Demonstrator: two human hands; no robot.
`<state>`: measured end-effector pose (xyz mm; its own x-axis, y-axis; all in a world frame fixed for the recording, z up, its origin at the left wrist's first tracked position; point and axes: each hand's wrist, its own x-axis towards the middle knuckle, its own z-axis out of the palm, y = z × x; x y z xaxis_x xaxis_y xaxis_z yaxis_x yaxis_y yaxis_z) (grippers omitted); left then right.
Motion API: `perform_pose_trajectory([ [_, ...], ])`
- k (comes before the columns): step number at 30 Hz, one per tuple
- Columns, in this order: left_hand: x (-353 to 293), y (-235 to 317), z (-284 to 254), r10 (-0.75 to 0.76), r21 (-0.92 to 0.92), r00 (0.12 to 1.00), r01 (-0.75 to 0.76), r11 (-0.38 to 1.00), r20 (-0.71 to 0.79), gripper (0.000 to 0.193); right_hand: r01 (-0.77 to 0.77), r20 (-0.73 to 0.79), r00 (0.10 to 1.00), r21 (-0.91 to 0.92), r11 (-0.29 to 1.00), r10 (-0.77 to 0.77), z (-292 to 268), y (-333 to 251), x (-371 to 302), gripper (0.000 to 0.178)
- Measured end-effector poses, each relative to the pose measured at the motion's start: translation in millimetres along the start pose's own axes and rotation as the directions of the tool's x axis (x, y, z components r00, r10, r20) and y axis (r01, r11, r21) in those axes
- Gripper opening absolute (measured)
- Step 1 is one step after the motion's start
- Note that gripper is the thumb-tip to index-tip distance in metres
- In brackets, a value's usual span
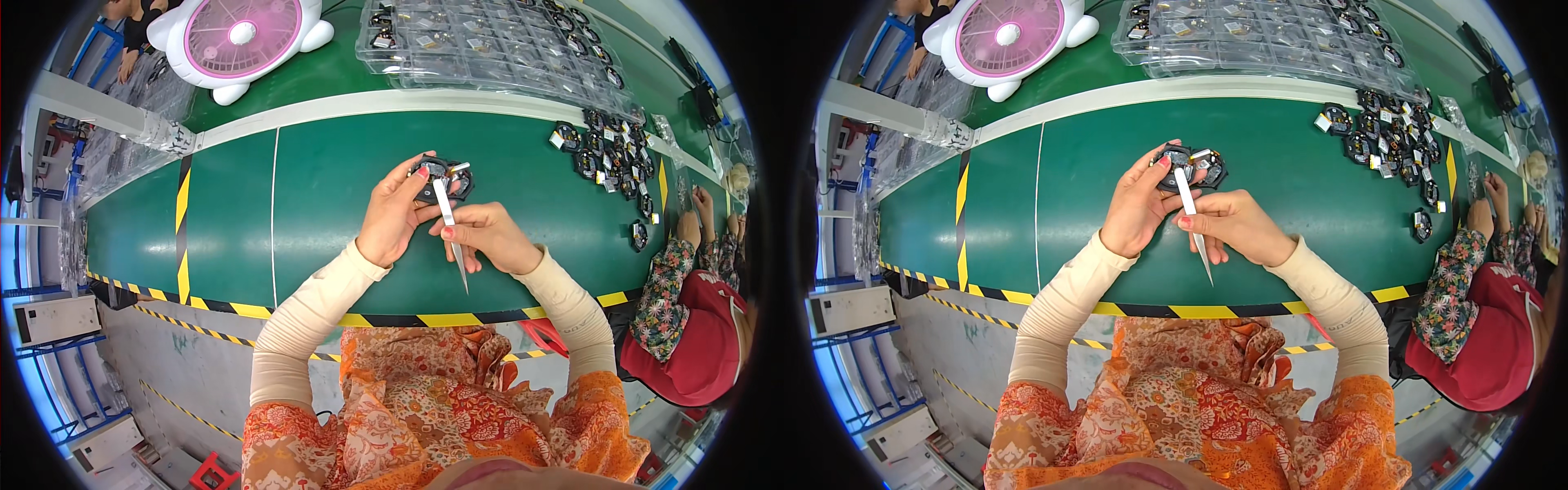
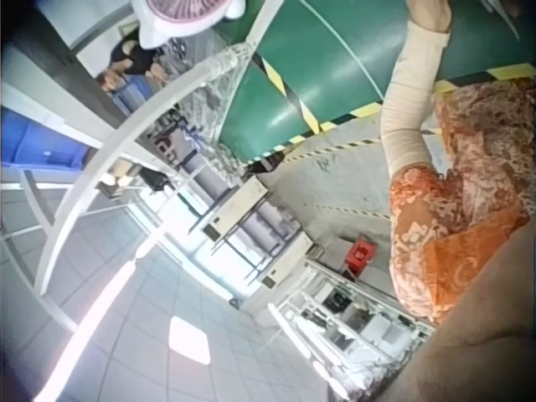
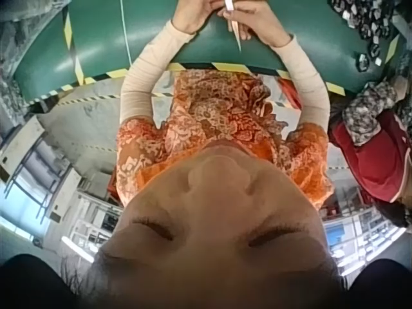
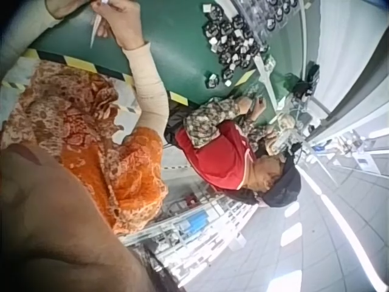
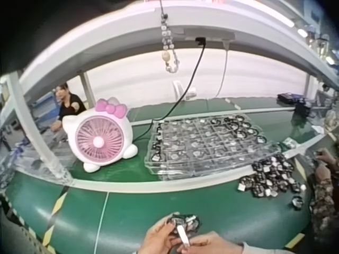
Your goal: The person assembles small electronic modules by attaching electronic components to a PCB using tweezers, then enclosing the assembly in a housing.
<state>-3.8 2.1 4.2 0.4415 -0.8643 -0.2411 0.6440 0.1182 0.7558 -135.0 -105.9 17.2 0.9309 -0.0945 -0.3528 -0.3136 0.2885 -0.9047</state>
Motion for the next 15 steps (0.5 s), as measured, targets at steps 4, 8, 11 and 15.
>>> perform_pose_trajectory([
  [4,-0.9,6.0,1.0,-0.048,-0.095,0.998,0.052,0.994,0.036,0.028,-0.028,-0.015,1.000,-0.002,1.000,0.028,-2.7,1.4,0.5,0.021],
  [8,1.1,1.9,-4.6,-0.028,-0.078,0.997,0.033,0.996,0.069,0.027,-0.033,-0.027,0.999,-0.025,0.999,0.032,0.2,2.8,1.8,0.022],
  [11,2.0,-1.0,-1.4,-0.006,-0.090,0.999,0.010,0.996,0.047,0.026,-0.026,-0.040,0.999,-0.027,0.999,0.025,-0.9,3.6,1.2,0.023],
  [15,0.1,-0.9,0.1,0.012,-0.072,0.999,-0.009,0.997,0.040,0.027,-0.036,-0.034,0.999,-0.040,0.999,0.034,-1.3,3.5,1.1,0.023],
])
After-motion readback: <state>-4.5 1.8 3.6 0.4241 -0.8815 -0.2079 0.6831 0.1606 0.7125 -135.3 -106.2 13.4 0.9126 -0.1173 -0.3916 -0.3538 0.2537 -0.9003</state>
